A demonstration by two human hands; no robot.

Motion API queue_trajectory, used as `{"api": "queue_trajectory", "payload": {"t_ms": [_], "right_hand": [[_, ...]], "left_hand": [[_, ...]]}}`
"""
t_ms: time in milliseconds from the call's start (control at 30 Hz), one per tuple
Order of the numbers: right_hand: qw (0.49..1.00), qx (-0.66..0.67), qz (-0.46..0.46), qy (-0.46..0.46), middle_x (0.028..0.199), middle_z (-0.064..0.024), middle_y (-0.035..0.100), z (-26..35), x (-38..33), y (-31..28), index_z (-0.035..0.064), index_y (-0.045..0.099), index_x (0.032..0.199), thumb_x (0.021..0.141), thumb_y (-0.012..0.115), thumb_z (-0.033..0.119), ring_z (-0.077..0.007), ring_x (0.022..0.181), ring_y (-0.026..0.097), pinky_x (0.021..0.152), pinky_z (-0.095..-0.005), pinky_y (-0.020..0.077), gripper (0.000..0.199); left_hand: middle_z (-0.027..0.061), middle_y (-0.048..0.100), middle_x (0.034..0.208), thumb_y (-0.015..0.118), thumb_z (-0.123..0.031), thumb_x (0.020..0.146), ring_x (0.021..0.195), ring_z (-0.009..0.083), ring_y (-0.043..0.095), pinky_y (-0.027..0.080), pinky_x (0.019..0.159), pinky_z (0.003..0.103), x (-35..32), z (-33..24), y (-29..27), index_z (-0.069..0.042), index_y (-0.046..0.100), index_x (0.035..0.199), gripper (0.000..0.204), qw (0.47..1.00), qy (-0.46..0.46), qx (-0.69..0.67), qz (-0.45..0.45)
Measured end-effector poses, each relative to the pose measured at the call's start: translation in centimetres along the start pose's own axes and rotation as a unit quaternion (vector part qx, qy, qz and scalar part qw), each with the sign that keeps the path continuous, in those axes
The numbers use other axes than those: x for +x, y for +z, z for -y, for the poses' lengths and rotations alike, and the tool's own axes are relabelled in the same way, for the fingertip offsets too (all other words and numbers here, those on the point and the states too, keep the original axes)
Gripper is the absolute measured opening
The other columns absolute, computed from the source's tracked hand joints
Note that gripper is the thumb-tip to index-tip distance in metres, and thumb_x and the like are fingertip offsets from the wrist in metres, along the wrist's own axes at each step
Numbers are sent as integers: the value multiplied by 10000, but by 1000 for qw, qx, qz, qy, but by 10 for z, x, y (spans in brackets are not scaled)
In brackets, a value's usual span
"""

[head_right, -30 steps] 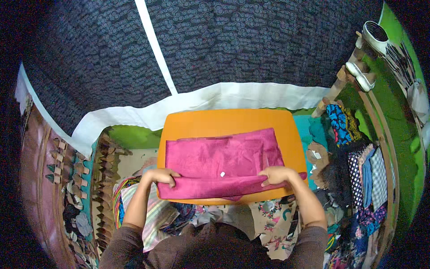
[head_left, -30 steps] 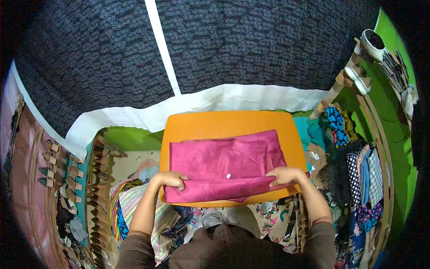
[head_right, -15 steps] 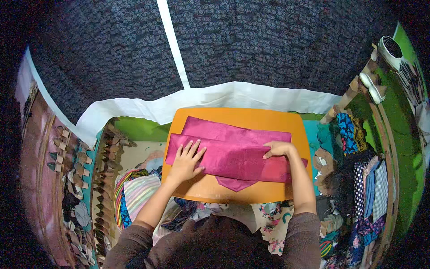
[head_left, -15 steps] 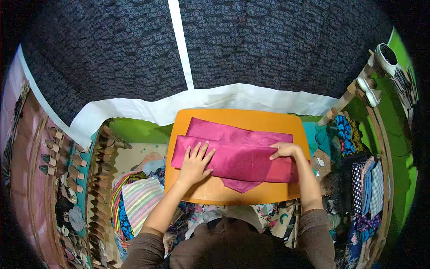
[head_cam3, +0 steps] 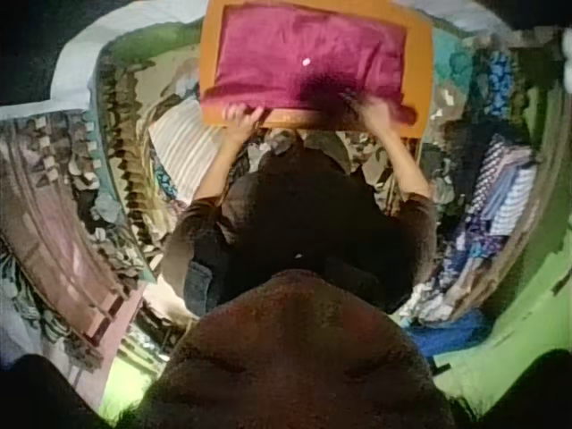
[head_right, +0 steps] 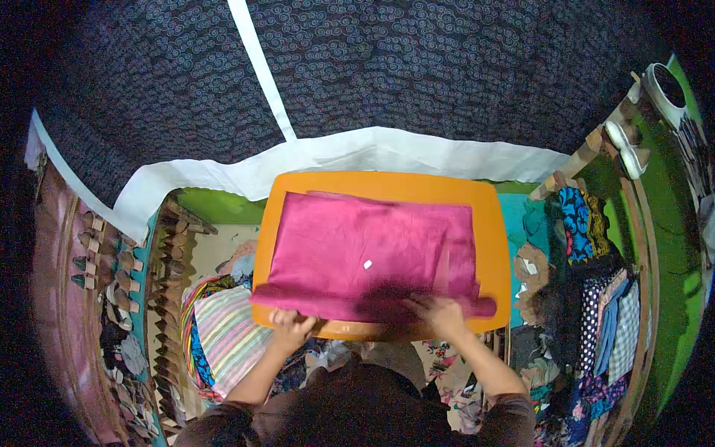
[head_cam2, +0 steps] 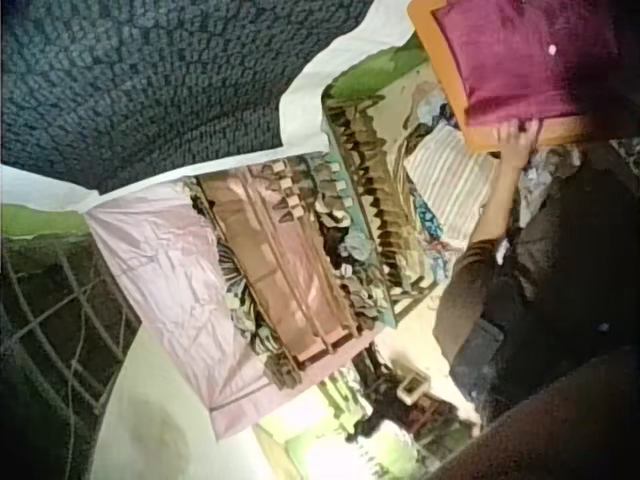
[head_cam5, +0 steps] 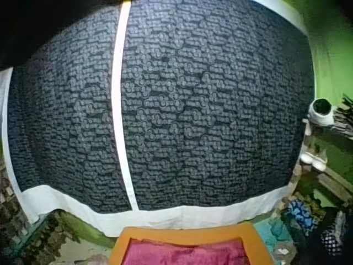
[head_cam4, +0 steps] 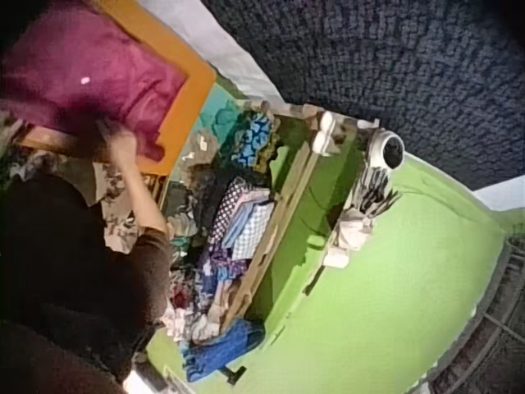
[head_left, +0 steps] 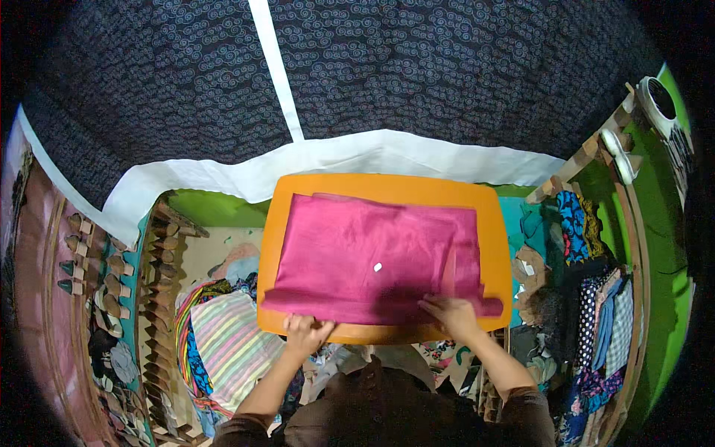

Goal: Folding large pieces of blue and purple fabric on a small table.

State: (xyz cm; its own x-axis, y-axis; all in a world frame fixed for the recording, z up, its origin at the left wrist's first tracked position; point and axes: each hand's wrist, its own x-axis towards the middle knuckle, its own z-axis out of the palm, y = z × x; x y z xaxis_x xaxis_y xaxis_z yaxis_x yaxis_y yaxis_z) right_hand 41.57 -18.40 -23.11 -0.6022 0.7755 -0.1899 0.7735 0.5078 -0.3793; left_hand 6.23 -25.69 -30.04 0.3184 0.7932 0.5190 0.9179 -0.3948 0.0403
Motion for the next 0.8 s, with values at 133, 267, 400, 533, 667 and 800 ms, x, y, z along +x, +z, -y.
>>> {"api": "queue_trajectory", "payload": {"t_ms": [133,267,400,533,667,800], "right_hand": [[936,-232,-233,-128,1166,-21,549,-53,3,-15,255,624,1052,725,503,193,-229,1078,508,930,-417,400,355],[940,-285,-186,1,1175,-45,540,-111,9,-2,233,553,1156,762,458,117,-276,1169,428,1006,-500,275,421],[963,-246,-78,80,1316,-184,369,-46,24,24,130,421,1276,764,529,244,-341,1244,324,1010,-570,205,536],[984,-96,-112,-97,1314,-184,374,57,28,70,107,407,1277,784,529,365,-322,1224,355,1013,-541,206,570],[994,12,-77,-70,1286,-96,445,53,26,97,133,443,1252,785,525,351,-241,1180,421,1009,-478,237,522],[988,-8,-108,-111,1217,12,523,13,-9,79,181,524,1179,730,591,240,-169,1133,464,999,-432,260,458]], "left_hand": [[59,505,1014,651,-255,701,984,248,463,307,906,474,13,-12,-20,-263,573,1077,384,999,40,-24,-25],[131,495,1184,651,-252,684,1105,294,455,347,930,436,40,-17,-10,-116,464,1228,591,962,19,-110,249],[155,513,1166,631,-223,687,1025,299,523,398,876,412,26,-28,14,-78,452,1231,590,970,69,-31,230],[157,560,1097,586,-201,692,911,282,596,492,731,367,38,-46,1,-26,533,1081,430,975,94,-102,170],[141,531,1134,703,-424,623,988,290,563,470,826,348,50,-29,-11,-23,554,970,551,910,89,-279,294],[114,373,1345,709,-496,559,1250,263,339,241,1034,461,47,47,3,-87,432,1258,857,925,208,-180,261]]}}
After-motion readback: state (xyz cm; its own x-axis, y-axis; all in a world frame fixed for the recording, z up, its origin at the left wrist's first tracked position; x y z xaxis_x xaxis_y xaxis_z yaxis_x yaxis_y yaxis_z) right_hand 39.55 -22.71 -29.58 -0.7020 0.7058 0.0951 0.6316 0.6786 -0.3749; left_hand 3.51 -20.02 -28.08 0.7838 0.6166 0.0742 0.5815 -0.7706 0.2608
